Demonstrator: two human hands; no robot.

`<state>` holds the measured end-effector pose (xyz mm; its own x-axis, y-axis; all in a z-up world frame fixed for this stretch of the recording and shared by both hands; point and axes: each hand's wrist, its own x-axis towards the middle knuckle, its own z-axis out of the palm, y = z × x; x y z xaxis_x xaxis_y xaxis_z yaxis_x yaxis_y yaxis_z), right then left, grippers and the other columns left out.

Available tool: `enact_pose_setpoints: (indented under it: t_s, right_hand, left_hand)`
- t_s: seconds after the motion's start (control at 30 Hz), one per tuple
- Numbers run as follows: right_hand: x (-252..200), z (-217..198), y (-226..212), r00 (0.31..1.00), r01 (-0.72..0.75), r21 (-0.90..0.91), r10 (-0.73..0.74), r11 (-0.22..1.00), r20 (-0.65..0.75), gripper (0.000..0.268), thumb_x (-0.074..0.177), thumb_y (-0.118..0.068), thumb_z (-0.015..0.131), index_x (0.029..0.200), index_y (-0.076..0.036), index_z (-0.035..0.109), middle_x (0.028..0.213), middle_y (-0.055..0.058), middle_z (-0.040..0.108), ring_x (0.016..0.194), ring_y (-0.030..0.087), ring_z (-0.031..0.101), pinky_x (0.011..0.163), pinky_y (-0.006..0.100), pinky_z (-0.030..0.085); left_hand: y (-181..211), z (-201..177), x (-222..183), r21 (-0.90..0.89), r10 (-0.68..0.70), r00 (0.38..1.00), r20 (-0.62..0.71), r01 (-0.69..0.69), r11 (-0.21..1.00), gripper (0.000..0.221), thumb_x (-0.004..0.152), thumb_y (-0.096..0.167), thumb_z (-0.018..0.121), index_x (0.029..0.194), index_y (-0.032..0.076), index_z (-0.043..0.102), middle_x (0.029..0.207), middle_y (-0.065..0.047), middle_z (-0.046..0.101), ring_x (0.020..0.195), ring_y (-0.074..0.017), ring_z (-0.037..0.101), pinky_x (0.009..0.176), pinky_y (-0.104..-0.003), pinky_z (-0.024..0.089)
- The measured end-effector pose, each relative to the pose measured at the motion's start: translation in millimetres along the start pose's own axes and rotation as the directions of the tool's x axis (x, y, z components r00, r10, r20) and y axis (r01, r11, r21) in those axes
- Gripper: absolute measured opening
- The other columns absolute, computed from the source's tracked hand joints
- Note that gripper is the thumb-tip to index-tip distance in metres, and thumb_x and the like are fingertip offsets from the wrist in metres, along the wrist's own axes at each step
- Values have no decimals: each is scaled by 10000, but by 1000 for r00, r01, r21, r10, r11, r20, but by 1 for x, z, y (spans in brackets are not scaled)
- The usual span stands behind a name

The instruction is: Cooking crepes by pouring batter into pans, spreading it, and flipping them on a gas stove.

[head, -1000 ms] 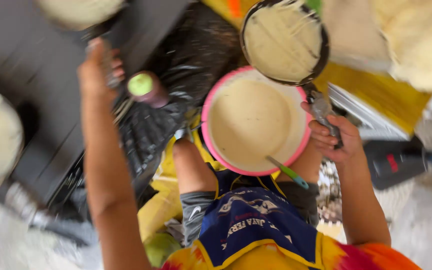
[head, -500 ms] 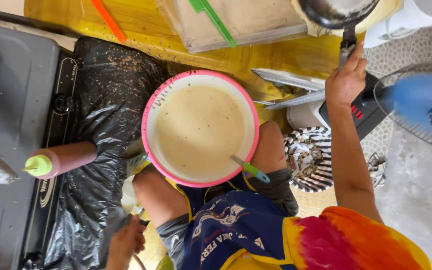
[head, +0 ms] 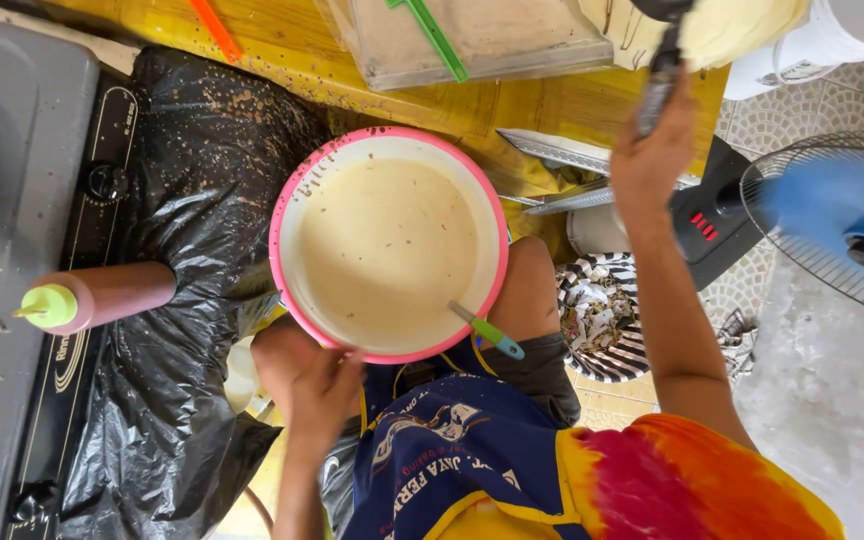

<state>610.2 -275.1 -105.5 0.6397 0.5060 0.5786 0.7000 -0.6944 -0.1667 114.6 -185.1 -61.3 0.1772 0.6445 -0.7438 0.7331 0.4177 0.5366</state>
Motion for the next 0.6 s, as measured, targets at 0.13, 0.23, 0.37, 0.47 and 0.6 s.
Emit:
enact_pose_setpoints:
  t_s: [0.13, 0.23, 0.37, 0.47, 0.6]
  right_hand:
    - [-45, -53, -125, 975, -74, 673, -90, 736, 205, 268, 1013, -267, 747, 1133, -70, 612, 818, 56, 575, 692, 198, 484, 620, 385, 410]
    - [-122, -80, -228, 924, -90, 759, -231, 644, 306, 277, 975, -283, 728, 1028, -28, 634, 776, 123, 594, 685, 287, 526, 616, 442, 420]
    - [-215, -107, -343, 744, -177, 869, -516, 461, 425, 366, 908, -311, 693, 837, 48, 674, 702, 243, 631, 674, 447, 604, 610, 546, 440]
    - [-245, -104, -401, 534, -281, 903, -729, 325, 429, 455, 862, -329, 670, 711, 99, 702, 653, 323, 657, 667, 553, 657, 606, 614, 454]
    - [-228, 39, -468, 757, -144, 934, -572, 326, 317, 913, 850, -508, 864, 1549, -146, 400, 1420, 47, 592, 996, 168, 656, 976, 339, 543]
  left_hand:
    - [73, 22, -21, -217, 615, 785, 76, -589, 779, 637, 924, 330, 701, 1466, 72, 486, 1250, -168, 623, 1139, -321, 597, 974, -441, 483]
    - [54, 26, -20, -455, 681, 730, -60, -627, 632, 832, 883, 276, 807, 1524, -33, 376, 1408, -281, 548, 1287, -438, 549, 1062, -557, 473]
    - [-69, -16, -26, -728, 234, 936, -264, -353, 588, 418, 838, 47, 826, 1188, -30, 610, 998, -199, 712, 714, -352, 760, 434, -463, 645]
    - [-135, -52, -60, -701, 92, 832, -547, -515, 494, 357, 796, -16, 847, 1114, 66, 706, 938, -55, 742, 828, -119, 715, 742, -310, 614]
    - [-217, -79, -122, -778, -70, 826, -559, -493, 390, 179, 831, 20, 724, 974, 43, 619, 781, -77, 625, 601, -154, 549, 563, -280, 474]
